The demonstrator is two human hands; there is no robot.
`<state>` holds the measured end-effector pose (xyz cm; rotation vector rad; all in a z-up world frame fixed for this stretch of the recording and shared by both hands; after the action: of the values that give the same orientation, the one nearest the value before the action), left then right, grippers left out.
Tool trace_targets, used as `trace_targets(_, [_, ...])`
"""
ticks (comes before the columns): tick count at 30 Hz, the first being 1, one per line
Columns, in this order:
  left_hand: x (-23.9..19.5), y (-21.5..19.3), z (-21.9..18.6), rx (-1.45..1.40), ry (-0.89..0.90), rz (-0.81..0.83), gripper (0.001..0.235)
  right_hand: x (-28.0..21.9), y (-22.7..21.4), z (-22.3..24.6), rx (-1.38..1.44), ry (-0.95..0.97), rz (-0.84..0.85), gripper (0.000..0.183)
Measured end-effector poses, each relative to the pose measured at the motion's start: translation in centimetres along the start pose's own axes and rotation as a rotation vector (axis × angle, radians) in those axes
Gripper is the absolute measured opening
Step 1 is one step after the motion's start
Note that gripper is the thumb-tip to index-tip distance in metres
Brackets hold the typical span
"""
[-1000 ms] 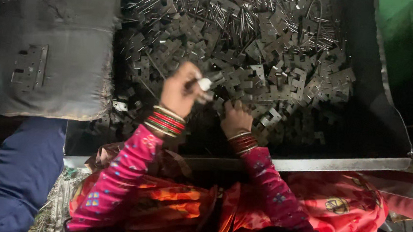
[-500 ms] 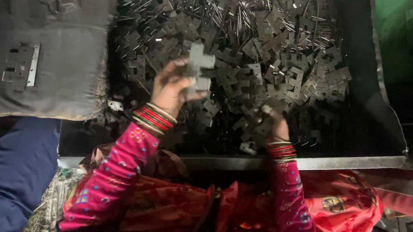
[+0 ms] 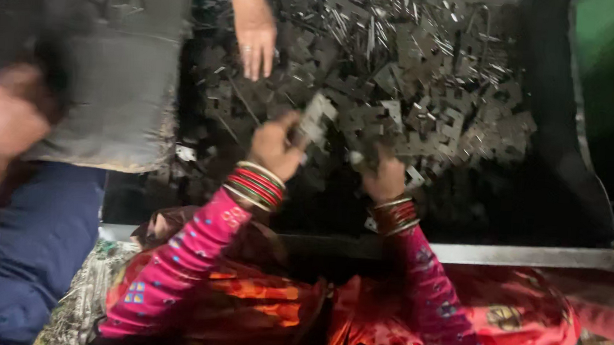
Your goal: The person sorts through a large bin of metal hinges and pins, picking up individual metal plates and placing them onto a black padded surface to their left.
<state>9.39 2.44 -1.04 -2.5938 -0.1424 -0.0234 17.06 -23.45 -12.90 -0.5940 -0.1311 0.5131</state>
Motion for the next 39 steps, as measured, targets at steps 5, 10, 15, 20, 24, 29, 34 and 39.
trace_targets(5, [1.1,-15.4,3.6,1.034,-0.229,-0.405,0.024,4.3,-0.3,-1.2,-0.814,-0.042,0.0,0.052])
trace_targets(10, [-1.6,-27.2,14.2,1.168,-0.534,-0.595,0.045,4.2,-0.4,-1.2,-0.794,-0.148,-0.032,0.051])
trace_targets(15, [-0.7,-25.1,11.1,1.349,-0.445,-0.727,0.049,3.8,-0.9,0.5,-0.784,-0.184,-0.038,0.045])
trace_targets(20, [0.6,-9.8,1.3,1.089,-0.233,-0.207,0.03,1.6,-5.3,4.5,-0.341,-0.367,-0.329,0.034])
trace_targets(24, [0.5,5.6,0.3,0.911,-0.118,0.372,0.015,-1.3,-7.6,0.4,0.39,-0.184,-0.486,0.022])
trace_targets(29, [-1.3,11.8,1.9,0.975,-0.108,0.493,0.029,-3.6,-9.0,-4.0,1.516,-0.155,-0.445,0.014])
trace_targets(34, [-0.3,11.3,1.7,0.927,-0.08,0.407,0.037,-5.0,-6.8,-3.3,1.495,0.013,-0.268,0.065])
trace_targets(39, [0.3,7.0,0.0,0.507,-0.092,0.444,0.016,-3.8,-0.3,-5.4,0.095,0.366,0.016,0.045])
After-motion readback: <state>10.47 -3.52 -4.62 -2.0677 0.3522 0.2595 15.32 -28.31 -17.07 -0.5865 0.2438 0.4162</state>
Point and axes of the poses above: each hand's wrist, its own x-axis towards the middle knuckle, its own y-axis out of the palm, z = x × y, the point moved 10 cm from there along x, towards the middle knuckle, and after that the axes turned 12 degrees about z, right-handed, at the moved point
